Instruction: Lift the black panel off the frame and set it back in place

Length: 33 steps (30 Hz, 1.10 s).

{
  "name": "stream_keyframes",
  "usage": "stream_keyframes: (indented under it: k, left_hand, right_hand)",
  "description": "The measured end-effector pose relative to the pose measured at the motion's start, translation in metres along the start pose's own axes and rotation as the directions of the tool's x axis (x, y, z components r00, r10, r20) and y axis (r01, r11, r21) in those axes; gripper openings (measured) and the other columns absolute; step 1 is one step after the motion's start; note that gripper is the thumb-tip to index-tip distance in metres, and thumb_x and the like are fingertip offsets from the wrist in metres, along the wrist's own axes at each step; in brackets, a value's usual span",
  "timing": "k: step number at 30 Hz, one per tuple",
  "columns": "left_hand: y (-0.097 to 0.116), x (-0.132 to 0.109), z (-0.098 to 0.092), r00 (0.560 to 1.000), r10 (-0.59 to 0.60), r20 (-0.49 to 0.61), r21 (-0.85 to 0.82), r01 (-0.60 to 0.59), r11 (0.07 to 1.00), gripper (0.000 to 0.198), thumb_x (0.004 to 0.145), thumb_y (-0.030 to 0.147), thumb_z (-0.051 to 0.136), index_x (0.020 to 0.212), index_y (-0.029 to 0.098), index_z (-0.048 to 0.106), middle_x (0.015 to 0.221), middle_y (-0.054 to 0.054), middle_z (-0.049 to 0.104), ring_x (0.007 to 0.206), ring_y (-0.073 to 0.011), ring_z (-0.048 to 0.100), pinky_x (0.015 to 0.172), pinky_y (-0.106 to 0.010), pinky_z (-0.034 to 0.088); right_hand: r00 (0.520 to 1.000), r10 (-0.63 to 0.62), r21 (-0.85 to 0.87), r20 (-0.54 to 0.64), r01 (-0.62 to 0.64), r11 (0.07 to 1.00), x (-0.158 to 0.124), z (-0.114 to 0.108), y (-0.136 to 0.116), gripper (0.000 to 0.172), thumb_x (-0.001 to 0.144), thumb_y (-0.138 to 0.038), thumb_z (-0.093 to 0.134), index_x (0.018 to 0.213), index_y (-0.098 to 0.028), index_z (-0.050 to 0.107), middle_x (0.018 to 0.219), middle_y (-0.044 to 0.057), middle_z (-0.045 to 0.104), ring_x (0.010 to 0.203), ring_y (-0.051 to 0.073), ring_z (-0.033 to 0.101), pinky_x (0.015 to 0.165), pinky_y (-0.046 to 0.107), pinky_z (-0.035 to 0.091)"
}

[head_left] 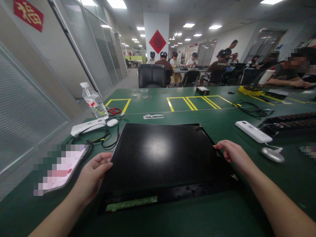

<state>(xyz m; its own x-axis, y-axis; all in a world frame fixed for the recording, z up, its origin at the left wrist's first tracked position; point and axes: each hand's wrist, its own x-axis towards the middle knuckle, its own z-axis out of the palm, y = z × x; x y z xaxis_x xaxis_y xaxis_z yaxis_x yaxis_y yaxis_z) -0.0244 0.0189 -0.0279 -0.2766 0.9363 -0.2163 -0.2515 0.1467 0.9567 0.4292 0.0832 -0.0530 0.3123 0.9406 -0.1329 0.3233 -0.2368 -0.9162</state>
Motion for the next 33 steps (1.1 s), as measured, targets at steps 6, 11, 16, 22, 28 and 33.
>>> stream_keyframes:
  k: [6,11,16,22,28,33]
  left_hand:
    - [-0.003,0.002,0.003,0.997,-0.041,-0.064,0.004,0.042,0.999,0.041,0.041,0.013,0.085,0.079,0.019,0.071,0.064,-0.001,0.076,0.047,-0.017,0.067,0.044,-0.025,0.055]
    - [-0.004,0.002,0.007,0.992,-0.073,-0.099,0.02,0.075,0.997,0.042,0.038,0.014,0.083,0.078,0.019,0.07,0.063,-0.001,0.075,0.047,-0.0173,0.066,0.043,-0.026,0.055]
    - [-0.005,0.002,0.006,0.993,-0.074,-0.094,0.021,0.076,0.997,0.039,0.042,0.015,0.082,0.079,0.019,0.07,0.064,-0.001,0.074,0.048,-0.0166,0.065,0.044,-0.026,0.055]
    - [-0.006,0.0,0.007,0.991,-0.08,-0.104,0.022,0.082,0.996,0.033,0.046,0.013,0.078,0.077,0.02,0.069,0.062,0.0,0.073,0.048,-0.0171,0.065,0.043,-0.025,0.054]
    - [-0.002,-0.003,0.01,0.994,-0.07,-0.079,0.034,0.073,0.997,0.031,0.049,0.013,0.079,0.077,0.02,0.069,0.063,0.0,0.074,0.049,-0.0183,0.066,0.045,-0.027,0.055]
    - [0.0,-0.004,0.011,0.994,-0.077,-0.075,0.042,0.08,0.996,0.031,0.049,0.014,0.079,0.077,0.02,0.07,0.063,-0.001,0.074,0.05,-0.0195,0.068,0.045,-0.026,0.055]
  right_hand:
    - [0.999,-0.047,-0.14,0.015,0.049,0.989,-0.002,-0.001,0.001,0.033,0.078,-0.049,0.054,0.085,-0.021,0.071,0.082,0.005,0.072,0.054,0.013,0.05,0.047,0.027,0.036]
    - [0.995,-0.099,-0.257,-0.003,0.095,0.962,-0.007,0.002,-0.005,0.034,0.078,-0.051,0.053,0.081,-0.023,0.071,0.058,0.0,0.06,0.053,0.016,0.051,0.05,0.029,0.036]
    - [0.993,-0.117,-0.354,-0.002,0.109,0.929,-0.009,0.002,-0.005,0.035,0.079,-0.054,0.053,0.085,-0.024,0.07,0.057,-0.001,0.059,0.056,0.018,0.054,0.054,0.03,0.038]
    - [0.989,-0.149,-0.401,-0.001,0.137,0.906,-0.01,0.003,-0.005,0.033,0.08,-0.054,0.052,0.084,-0.025,0.068,0.076,0.001,0.071,0.07,0.02,0.062,0.065,0.032,0.044]
    - [0.981,-0.192,-0.454,0.002,0.172,0.874,-0.006,0.004,0.001,0.022,0.076,-0.047,0.058,0.082,-0.027,0.066,0.079,0.001,0.074,0.075,0.023,0.066,0.069,0.035,0.045]
    - [0.97,-0.242,-0.484,0.0,0.212,0.849,-0.006,0.005,0.003,0.019,0.073,-0.044,0.059,0.08,-0.028,0.066,0.079,0.002,0.075,0.076,0.023,0.067,0.07,0.035,0.046]
